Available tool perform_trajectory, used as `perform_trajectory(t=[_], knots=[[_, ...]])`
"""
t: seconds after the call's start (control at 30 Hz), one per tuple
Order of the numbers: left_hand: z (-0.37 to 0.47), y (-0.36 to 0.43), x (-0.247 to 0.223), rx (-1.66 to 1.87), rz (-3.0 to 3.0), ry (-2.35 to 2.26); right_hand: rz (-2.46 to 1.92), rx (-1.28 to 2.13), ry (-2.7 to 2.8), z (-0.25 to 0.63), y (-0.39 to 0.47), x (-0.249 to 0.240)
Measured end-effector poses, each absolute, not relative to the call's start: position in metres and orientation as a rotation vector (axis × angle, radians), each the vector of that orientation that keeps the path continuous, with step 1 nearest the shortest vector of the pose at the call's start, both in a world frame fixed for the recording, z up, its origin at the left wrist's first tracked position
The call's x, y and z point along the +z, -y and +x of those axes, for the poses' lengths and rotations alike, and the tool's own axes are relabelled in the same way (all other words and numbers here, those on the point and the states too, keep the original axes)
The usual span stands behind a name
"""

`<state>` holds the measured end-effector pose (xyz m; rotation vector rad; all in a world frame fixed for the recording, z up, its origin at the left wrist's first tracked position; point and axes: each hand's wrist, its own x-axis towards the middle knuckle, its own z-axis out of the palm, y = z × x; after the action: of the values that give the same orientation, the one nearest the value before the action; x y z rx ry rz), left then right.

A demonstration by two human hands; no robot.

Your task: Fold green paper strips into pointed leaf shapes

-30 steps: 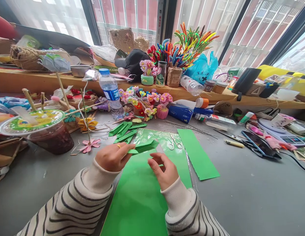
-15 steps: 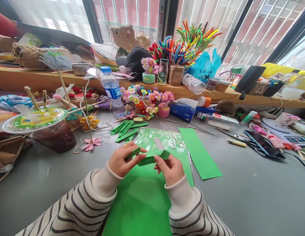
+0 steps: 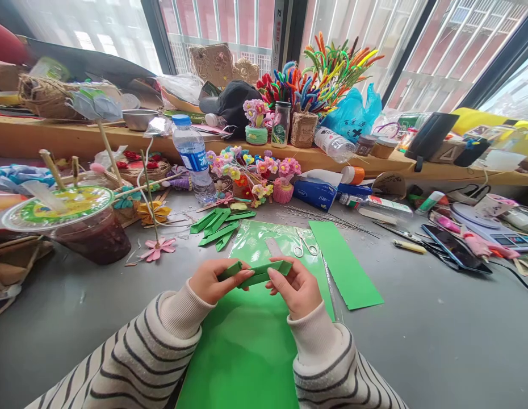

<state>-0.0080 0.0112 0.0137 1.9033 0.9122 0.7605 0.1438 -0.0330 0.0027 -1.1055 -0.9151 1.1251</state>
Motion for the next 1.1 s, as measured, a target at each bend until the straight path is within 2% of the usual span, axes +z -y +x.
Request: perform_trajectory(t=[0.37, 0.67, 0.9, 1.1], knots=[[-0.007, -0.0059, 0.017, 0.791, 1.729, -0.892, -1.078, 1.17, 0.861, 0.1449, 0.0335, 0.0019], [-0.0066, -0.0109, 0.0106, 0.959, 1.998, -0.769, -1.042, 1.294, 0.773, 0.1452, 0.0319, 0.0044], [-0.0055, -0.0079, 0.0135, 0.962, 2.059, -0.833, -1.047, 1.169, 0.819, 0.143, 0.0323, 0.0036], [-0.0024, -0.0065, 0.0133, 0.869, 1.853, -0.937, -1.029, 1.072, 0.882, 0.1427, 0.0328, 0.0064]])
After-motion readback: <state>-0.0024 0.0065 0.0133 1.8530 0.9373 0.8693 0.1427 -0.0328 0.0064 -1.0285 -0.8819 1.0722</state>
